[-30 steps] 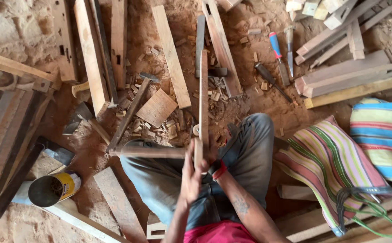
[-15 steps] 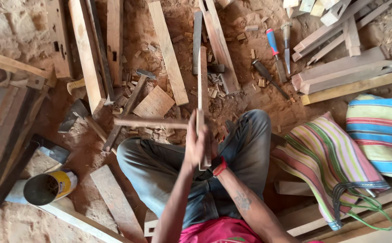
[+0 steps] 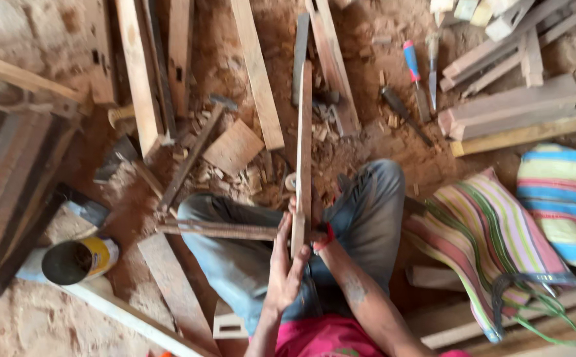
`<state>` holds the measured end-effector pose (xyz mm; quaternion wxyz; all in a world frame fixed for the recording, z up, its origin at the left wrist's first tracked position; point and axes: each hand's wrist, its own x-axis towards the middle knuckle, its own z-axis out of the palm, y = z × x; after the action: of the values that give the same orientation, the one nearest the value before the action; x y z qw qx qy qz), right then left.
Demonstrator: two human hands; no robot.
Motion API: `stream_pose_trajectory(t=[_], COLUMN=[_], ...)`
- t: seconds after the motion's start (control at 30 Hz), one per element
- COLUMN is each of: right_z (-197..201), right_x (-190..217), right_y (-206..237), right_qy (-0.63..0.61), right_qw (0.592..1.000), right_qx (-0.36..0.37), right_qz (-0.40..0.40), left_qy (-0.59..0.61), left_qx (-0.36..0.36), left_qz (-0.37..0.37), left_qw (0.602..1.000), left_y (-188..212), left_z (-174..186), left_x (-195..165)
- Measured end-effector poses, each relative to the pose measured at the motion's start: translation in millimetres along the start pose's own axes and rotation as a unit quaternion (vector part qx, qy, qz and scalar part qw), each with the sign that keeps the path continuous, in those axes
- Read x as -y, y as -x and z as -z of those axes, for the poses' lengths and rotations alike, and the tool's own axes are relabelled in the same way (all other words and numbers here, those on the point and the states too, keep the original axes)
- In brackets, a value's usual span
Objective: The person measures and marks wooden planks using a tape measure, a try square, and a pencil. They then use a hand saw to cut the wood along the marked lines. The person repeats this process for multiple pieces of wood.
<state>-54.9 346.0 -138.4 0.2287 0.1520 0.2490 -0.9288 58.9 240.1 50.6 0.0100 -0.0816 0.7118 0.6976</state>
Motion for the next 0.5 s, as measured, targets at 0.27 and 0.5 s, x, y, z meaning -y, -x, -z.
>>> stream_pose_trajectory(t=[0.27, 0.5], right_z=[-8.2, -25.4], right_x=[0.5, -1.5], right_y=[-3.1, -17.2], right_qy=[-0.001, 0.042], right_qw=[1.000, 0.997], right_qx=[0.012, -0.008], right_qz=[0.007, 0.061], left_qy=[-0.087, -0.065], left_qx=[-0.036, -0.072], left_qz=[-0.013, -0.042], left_qw=[0.996, 0.994], left_y=[-7.1, -98.6], left_z=[-6.3, -18.5], left_x=[11.8, 44.8])
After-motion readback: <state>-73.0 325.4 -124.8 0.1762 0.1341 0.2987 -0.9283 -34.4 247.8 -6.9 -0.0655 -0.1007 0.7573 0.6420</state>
